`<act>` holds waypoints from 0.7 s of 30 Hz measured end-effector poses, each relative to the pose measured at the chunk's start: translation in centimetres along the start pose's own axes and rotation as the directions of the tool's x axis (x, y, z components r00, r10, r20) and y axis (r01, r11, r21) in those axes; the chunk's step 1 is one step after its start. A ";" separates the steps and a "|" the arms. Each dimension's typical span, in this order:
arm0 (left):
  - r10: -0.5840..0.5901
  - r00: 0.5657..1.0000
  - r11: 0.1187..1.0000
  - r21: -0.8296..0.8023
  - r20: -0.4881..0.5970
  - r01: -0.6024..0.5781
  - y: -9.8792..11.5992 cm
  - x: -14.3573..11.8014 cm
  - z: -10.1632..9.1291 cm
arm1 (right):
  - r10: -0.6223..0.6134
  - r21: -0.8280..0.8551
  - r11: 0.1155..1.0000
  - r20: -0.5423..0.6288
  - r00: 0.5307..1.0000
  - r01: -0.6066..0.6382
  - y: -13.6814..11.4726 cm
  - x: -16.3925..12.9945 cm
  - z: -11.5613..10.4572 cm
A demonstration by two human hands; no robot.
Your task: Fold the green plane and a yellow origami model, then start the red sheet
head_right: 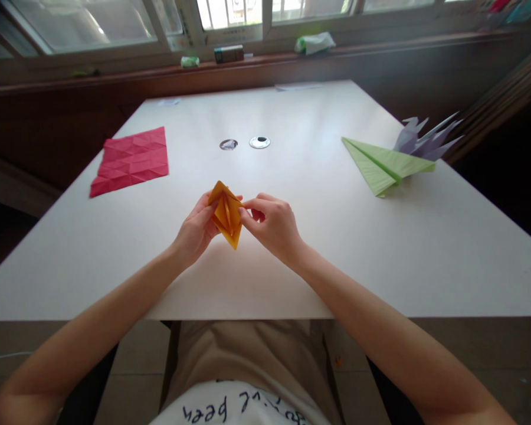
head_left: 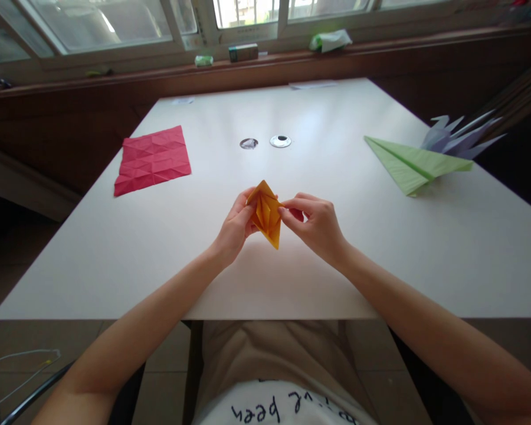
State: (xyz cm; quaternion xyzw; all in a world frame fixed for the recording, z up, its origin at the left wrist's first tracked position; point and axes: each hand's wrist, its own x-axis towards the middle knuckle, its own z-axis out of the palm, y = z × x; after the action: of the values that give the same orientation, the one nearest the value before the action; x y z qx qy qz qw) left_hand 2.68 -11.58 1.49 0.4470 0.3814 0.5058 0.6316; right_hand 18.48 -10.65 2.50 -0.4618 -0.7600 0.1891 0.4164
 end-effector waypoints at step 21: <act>0.133 0.991 0.935 0.328 0.027 -0.135 -1.1 -0.2 -0.2 | 0.094 -0.005 0.996 0.009 0.995 -0.094 -0.3 -0.8 1.7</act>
State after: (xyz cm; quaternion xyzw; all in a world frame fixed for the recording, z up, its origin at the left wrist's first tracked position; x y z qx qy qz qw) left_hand 2.77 -11.81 0.39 0.5719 0.4278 0.4761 0.5131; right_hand 17.15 -11.28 1.37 -0.4973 -0.7398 0.2089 0.4022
